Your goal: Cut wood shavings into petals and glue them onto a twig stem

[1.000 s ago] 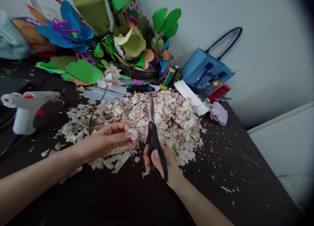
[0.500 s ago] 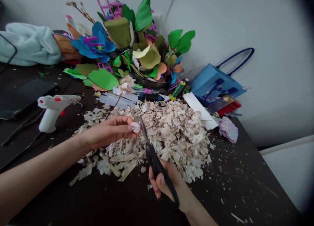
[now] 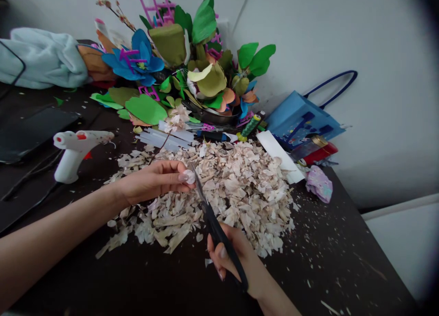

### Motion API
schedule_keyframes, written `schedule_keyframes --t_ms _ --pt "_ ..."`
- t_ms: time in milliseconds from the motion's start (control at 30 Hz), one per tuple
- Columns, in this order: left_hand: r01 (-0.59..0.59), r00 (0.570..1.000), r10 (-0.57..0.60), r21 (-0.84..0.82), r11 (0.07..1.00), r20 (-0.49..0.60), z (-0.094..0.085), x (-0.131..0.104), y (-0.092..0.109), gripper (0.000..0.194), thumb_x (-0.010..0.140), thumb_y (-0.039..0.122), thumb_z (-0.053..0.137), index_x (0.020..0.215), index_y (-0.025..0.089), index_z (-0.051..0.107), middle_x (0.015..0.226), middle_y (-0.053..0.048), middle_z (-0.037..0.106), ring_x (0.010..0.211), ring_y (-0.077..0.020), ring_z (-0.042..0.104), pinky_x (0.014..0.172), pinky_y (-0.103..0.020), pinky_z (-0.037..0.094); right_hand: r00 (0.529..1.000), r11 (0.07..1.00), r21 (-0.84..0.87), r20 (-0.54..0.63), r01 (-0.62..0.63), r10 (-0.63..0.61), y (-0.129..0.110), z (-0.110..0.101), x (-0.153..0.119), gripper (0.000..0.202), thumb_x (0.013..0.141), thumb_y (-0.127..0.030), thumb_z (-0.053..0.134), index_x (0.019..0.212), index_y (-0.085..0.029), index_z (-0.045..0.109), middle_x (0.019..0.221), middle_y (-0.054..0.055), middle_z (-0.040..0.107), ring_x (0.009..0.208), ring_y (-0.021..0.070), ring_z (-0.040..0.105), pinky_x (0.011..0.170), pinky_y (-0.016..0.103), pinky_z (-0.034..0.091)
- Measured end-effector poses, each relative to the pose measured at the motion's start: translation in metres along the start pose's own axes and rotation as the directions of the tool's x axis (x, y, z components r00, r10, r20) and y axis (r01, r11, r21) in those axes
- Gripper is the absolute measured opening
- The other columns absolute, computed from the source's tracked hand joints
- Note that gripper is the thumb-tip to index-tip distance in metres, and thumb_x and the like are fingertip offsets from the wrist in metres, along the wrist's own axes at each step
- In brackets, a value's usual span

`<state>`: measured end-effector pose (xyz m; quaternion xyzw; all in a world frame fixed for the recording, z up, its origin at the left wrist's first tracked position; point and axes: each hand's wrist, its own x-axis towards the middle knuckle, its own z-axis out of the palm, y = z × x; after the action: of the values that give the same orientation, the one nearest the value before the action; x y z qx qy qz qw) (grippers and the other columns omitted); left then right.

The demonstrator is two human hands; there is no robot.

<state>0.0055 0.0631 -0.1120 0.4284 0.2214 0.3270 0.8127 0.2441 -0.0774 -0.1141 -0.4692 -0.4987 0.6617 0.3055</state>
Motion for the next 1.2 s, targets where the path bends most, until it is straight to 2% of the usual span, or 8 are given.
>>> schedule_keyframes --t_ms 133,600,933,1200 --pt "0.013 1.0 -0.012 0.025 1.0 -0.009 -0.0005 0.0002 0.0012 0.014 0.079 0.027 0.084 0.083 0.016 0.077 0.09 -0.005 0.08 0.082 -0.0132 0.075 0.078 -0.017 0.061 1.0 1.0 0.025 0.007 -0.006 0.006 -0.0014 0.0004 0.0005 0.059 0.078 -0.075 0.066 0.079 -0.018 0.052 0.055 -0.006 0.047 0.038 0.0051 0.041 0.039 0.017 0.032" --pt "0.007 1.0 -0.007 0.012 1.0 0.021 0.0008 -0.0005 0.0041 0.012 0.079 0.026 0.084 0.084 0.016 0.078 0.089 -0.005 0.081 0.082 -0.0129 0.075 0.079 -0.017 0.061 0.999 0.999 0.033 0.011 -0.032 0.032 -0.006 0.001 -0.0003 0.057 0.079 -0.072 0.069 0.08 -0.017 0.053 0.053 -0.007 0.048 0.038 0.0043 0.041 0.038 0.016 0.032" --pt "-0.005 0.997 0.007 -0.026 1.0 0.076 -0.0028 0.0002 0.0042 0.01 0.08 0.023 0.083 0.083 0.017 0.076 0.092 -0.006 0.081 0.086 -0.0144 0.076 0.08 -0.019 0.061 0.998 0.998 0.027 0.0 -0.055 0.055 -0.0035 0.0014 -0.0006 0.059 0.077 -0.075 0.068 0.08 -0.018 0.053 0.052 -0.007 0.048 0.037 0.0051 0.041 0.038 0.017 0.032" --pt "0.008 0.997 -0.005 -0.032 0.999 0.072 -0.0036 -0.0002 0.0043 0.009 0.081 0.021 0.082 0.083 0.016 0.074 0.093 -0.006 0.08 0.086 -0.0152 0.076 0.08 -0.02 0.061 0.998 0.997 0.025 0.001 -0.07 0.07 -0.006 0.003 0.0005 0.062 0.073 -0.078 0.067 0.077 -0.018 0.051 0.051 -0.008 0.046 0.036 0.0048 0.04 0.037 0.017 0.032"
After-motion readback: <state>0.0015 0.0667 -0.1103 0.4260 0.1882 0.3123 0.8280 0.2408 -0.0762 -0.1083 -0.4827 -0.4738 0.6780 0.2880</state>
